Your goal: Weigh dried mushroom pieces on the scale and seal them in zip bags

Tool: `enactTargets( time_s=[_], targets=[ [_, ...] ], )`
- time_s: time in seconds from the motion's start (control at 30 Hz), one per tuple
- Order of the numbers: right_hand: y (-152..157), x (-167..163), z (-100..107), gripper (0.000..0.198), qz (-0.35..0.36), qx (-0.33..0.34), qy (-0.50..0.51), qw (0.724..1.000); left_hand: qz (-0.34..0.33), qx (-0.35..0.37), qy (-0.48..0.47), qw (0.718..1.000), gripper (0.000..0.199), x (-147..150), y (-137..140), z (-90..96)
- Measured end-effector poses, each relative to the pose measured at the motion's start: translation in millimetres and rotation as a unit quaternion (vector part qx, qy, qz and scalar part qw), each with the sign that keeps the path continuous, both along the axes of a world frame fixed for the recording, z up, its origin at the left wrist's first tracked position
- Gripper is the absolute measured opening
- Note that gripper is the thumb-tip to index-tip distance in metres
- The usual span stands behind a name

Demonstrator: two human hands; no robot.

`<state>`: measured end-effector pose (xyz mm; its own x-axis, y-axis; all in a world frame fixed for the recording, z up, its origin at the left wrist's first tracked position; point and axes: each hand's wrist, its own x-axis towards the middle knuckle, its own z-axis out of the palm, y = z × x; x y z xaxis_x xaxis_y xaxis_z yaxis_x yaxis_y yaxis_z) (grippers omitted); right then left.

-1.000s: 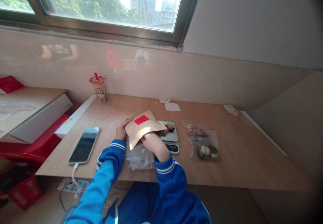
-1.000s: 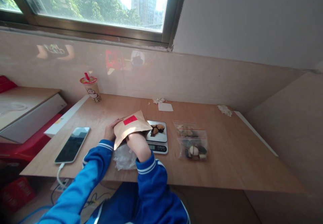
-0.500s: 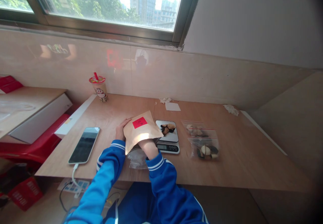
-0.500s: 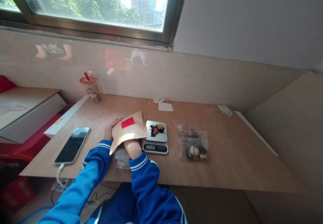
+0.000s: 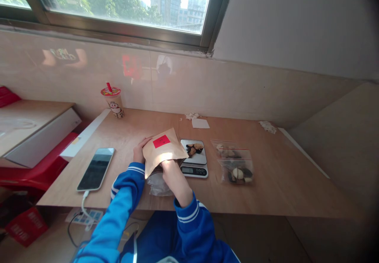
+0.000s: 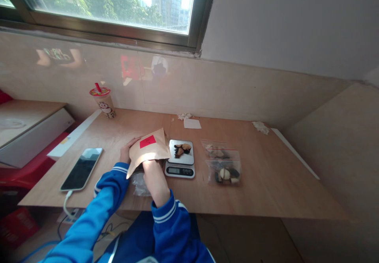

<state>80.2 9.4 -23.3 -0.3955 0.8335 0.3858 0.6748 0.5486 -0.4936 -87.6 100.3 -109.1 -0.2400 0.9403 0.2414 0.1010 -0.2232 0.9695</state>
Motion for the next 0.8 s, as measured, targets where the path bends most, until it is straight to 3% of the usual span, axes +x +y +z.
enactTargets(
  time_s=[0.1, 0.27, 0.47, 0.63, 0.8],
  targets=[
    [-6, 4, 4, 0.05, 0.006, -0.017, -0.016, 1.0, -0.008, 0.012, 0.005, 1.0, 0.04, -2, 2, -5.4],
    [-12, 11, 12, 0.059, -0.016, 0.031, -0.043, 0.998, -0.016, 0.001, -0.003, 1.0, 0.041, -2, 1, -6.5],
    [-12, 16, -1, 0.054, -0.011, 0.094, 0.023, 0.995, -0.014, -0.019, -0.026, 0.999, 0.04, 5, -3, 3.1],
    [1, 20, -8, 0.053, 0.009, 0.139, 0.033, 0.99, -0.025, -0.01, -0.044, 0.999, 0.044, 9, -5, 7.9],
    [25, 32, 2, 0.047, 0.047, 0.165, 0.024, 0.985, -0.001, -0.049, -0.034, 0.998, 0.043, 7, -3, 6.3]
  ],
)
